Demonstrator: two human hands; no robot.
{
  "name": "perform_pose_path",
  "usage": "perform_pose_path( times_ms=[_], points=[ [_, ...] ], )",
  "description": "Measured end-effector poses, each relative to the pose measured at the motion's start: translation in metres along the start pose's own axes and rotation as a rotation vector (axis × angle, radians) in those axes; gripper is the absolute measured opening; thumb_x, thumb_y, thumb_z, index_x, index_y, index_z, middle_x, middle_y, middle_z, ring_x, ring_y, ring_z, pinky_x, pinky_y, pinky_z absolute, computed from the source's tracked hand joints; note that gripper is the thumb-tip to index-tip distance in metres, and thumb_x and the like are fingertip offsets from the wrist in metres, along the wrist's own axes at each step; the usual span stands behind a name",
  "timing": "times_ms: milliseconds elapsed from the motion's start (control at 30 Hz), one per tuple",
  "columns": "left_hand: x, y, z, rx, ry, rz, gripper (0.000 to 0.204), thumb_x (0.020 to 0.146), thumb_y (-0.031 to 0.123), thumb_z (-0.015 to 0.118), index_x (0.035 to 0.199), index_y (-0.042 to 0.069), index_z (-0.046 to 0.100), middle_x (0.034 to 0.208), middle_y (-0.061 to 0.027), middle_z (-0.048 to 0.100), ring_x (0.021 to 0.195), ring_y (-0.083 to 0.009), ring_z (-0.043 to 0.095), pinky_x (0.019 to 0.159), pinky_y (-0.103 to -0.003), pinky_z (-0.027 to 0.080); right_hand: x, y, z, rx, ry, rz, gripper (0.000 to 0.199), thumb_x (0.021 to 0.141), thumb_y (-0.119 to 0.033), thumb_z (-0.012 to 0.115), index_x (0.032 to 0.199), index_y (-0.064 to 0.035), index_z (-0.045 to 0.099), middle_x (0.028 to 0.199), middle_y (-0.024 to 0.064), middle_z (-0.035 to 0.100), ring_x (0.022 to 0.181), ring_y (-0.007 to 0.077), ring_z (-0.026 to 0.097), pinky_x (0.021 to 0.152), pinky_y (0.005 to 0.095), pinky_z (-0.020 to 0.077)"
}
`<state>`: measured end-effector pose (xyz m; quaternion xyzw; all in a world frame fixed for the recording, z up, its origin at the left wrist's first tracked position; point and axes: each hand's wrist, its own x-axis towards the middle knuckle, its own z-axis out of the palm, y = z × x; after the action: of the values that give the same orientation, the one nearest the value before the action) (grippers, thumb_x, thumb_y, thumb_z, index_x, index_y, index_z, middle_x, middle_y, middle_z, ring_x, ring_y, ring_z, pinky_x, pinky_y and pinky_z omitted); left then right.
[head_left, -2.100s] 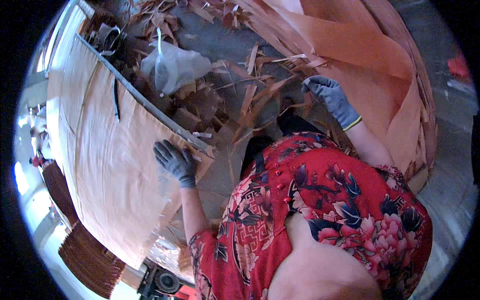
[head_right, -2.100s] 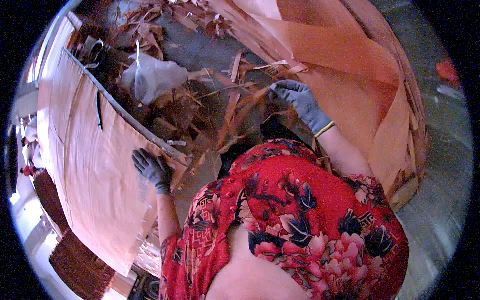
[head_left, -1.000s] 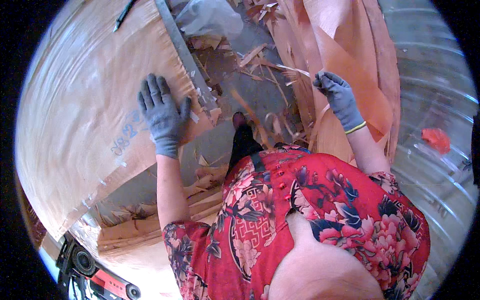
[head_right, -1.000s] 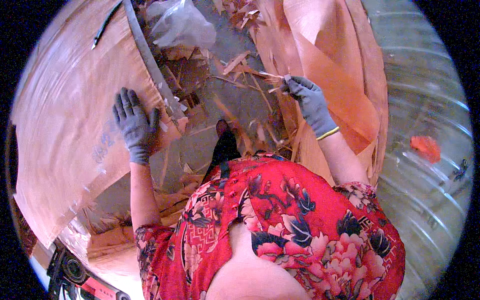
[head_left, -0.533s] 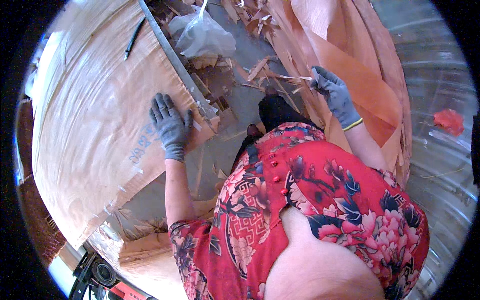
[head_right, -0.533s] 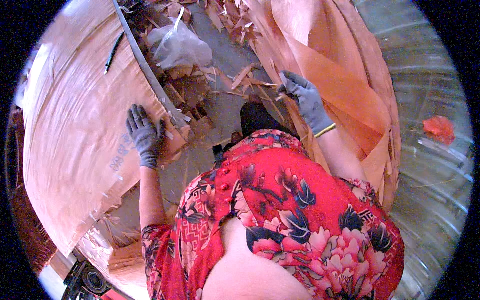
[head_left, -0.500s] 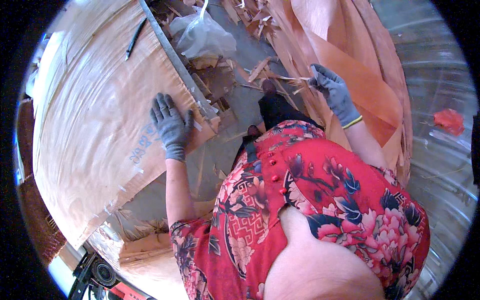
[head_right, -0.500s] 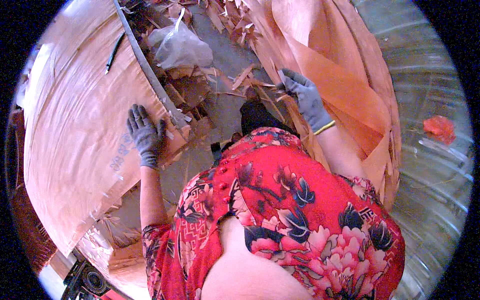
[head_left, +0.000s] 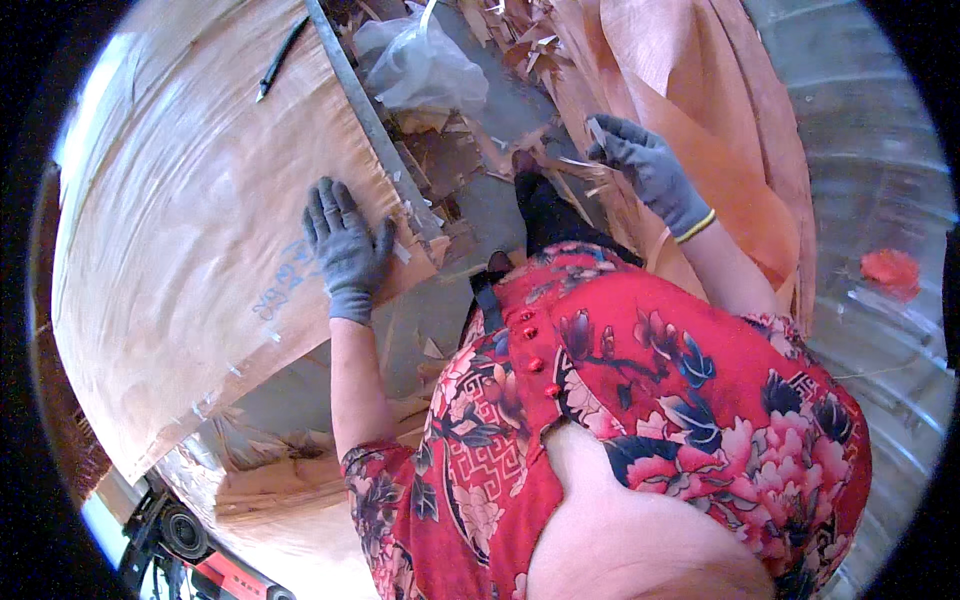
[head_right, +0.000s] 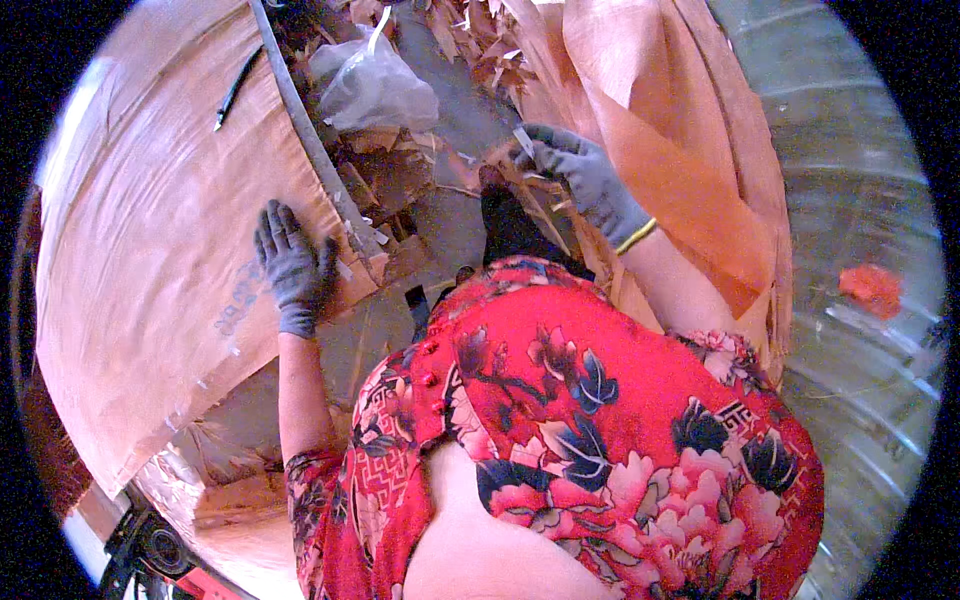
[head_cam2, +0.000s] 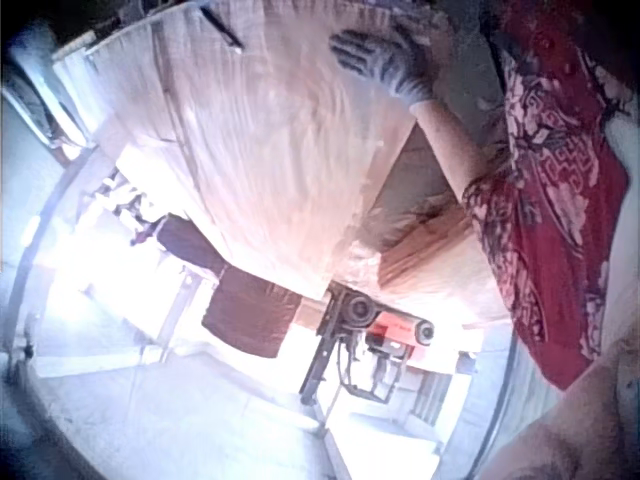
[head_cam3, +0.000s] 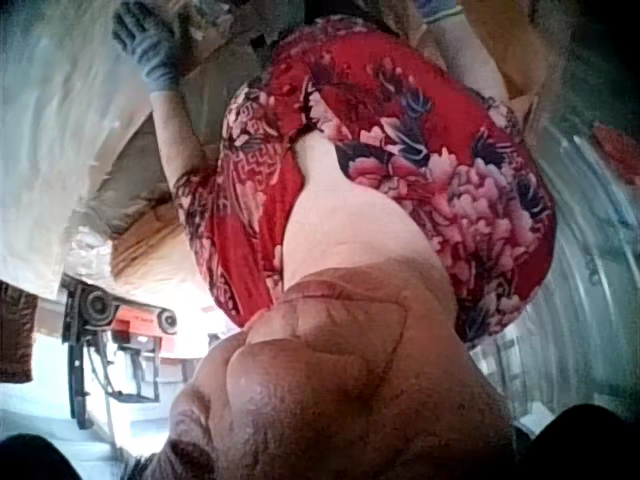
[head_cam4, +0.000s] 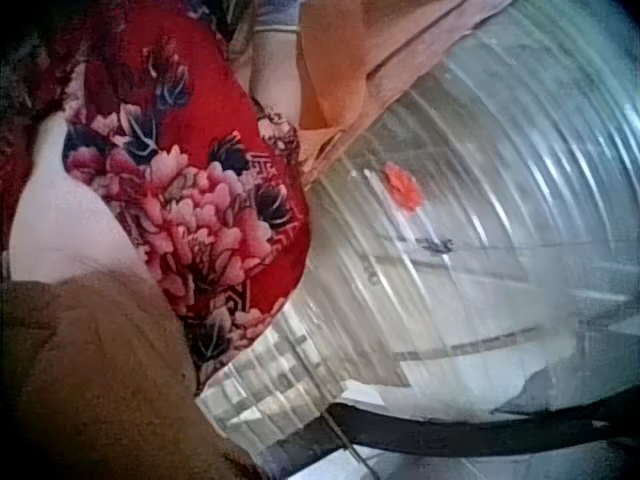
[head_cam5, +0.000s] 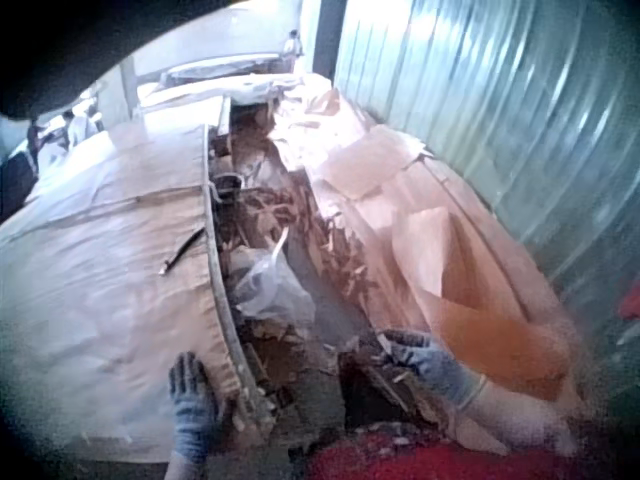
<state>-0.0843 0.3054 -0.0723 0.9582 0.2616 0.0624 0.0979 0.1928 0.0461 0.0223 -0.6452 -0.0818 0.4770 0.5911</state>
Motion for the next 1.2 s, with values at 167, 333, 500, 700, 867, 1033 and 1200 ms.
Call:
perform_pose_path(
  times_ms=[167,333,500,700,867,1033,1200],
  points=[
    [0.002,-0.003,-0.009,-0.031,0.000,0.001,0.076,0.077,0.044,0.051,0.131,-0.003,0.025,0.138,-0.0207,0.024,0.128,-0.0368,0.021,0.104,-0.047,0.013,-0.007,-0.008,0.014,-0.088,0.075,0.055,0.036,0.085,-0.019,0.055,0.116,-0.0003,0.050,0.095,0.0051,0.061,0.083,0.0130,0.058,0.076,0.0256,0.0456],
    [-0.003,-0.009,-0.019,-0.037,0.009,-0.010,0.077,0.075,0.044,0.052,0.130,-0.003,0.027,0.136,-0.0220,0.025,0.126,-0.0389,0.023,0.103,-0.049,0.015,0.000,-0.016,0.025,-0.127,0.103,0.116,0.031,0.085,-0.020,0.055,0.109,-0.0004,0.054,0.091,0.0057,0.062,0.081,0.0146,0.059,0.075,0.0275,0.0464],
    [-0.029,-0.031,-0.034,-0.044,-0.027,-0.005,0.077,0.074,0.044,0.053,0.128,-0.005,0.028,0.136,-0.0242,0.025,0.126,-0.0402,0.022,0.103,-0.051,0.015,-0.022,-0.003,0.040,-0.010,0.103,-0.048,0.022,0.083,-0.017,0.058,0.097,-0.0008,0.060,0.092,0.0083,0.063,0.085,0.0165,0.060,0.077,0.0289,0.0467],
    [-0.055,-0.058,-0.039,-0.045,-0.080,-0.018,0.082,0.072,0.047,0.052,0.131,-0.005,0.025,0.137,-0.0242,0.021,0.128,-0.0399,0.017,0.104,-0.049,0.011,-0.046,0.023,0.007,0.119,0.283,-0.108,0.017,0.083,-0.017,0.059,0.092,-0.0025,0.059,0.088,0.0070,0.062,0.084,0.0147,0.059,0.077,0.0272,0.0465],
    [-0.085,-0.077,-0.057,-0.460,-0.047,-0.316,0.067,0.085,0.040,0.040,0.134,-0.003,0.021,0.141,-0.0193,0.015,0.131,-0.0369,0.009,0.106,-0.041,0.007,-0.046,0.023,-0.007,-0.014,0.315,-0.148,0.014,0.081,-0.013,0.060,0.089,-0.0021,0.061,0.083,0.0059,0.063,0.079,0.0145,0.059,0.076,0.0267,0.0458],
    [-0.141,-0.075,-0.025,-0.087,-0.016,-0.618,0.068,0.085,0.037,0.041,0.136,0.001,0.015,0.143,-0.0162,0.009,0.132,-0.0356,0.004,0.106,-0.041,0.006,-0.005,0.005,0.011,-0.031,0.159,-0.291,0.017,0.082,-0.009,0.058,0.096,-0.0001,0.061,0.085,0.0059,0.063,0.078,0.0138,0.058,0.075,0.0265,0.0458],
    [-0.183,-0.069,-0.016,0.142,-0.042,-0.605,0.069,0.086,0.040,0.033,0.136,-0.001,0.011,0.143,-0.0161,0.010,0.131,-0.0376,0.005,0.106,-0.045,0.003,0.035,-0.057,0.080,-0.166,-0.085,-0.359,0.025,0.081,-0.002,0.055,0.106,0.0021,0.057,0.098,0.0058,0.060,0.084,0.0143,0.059,0.077,0.0264,0.0474]
  ],
)
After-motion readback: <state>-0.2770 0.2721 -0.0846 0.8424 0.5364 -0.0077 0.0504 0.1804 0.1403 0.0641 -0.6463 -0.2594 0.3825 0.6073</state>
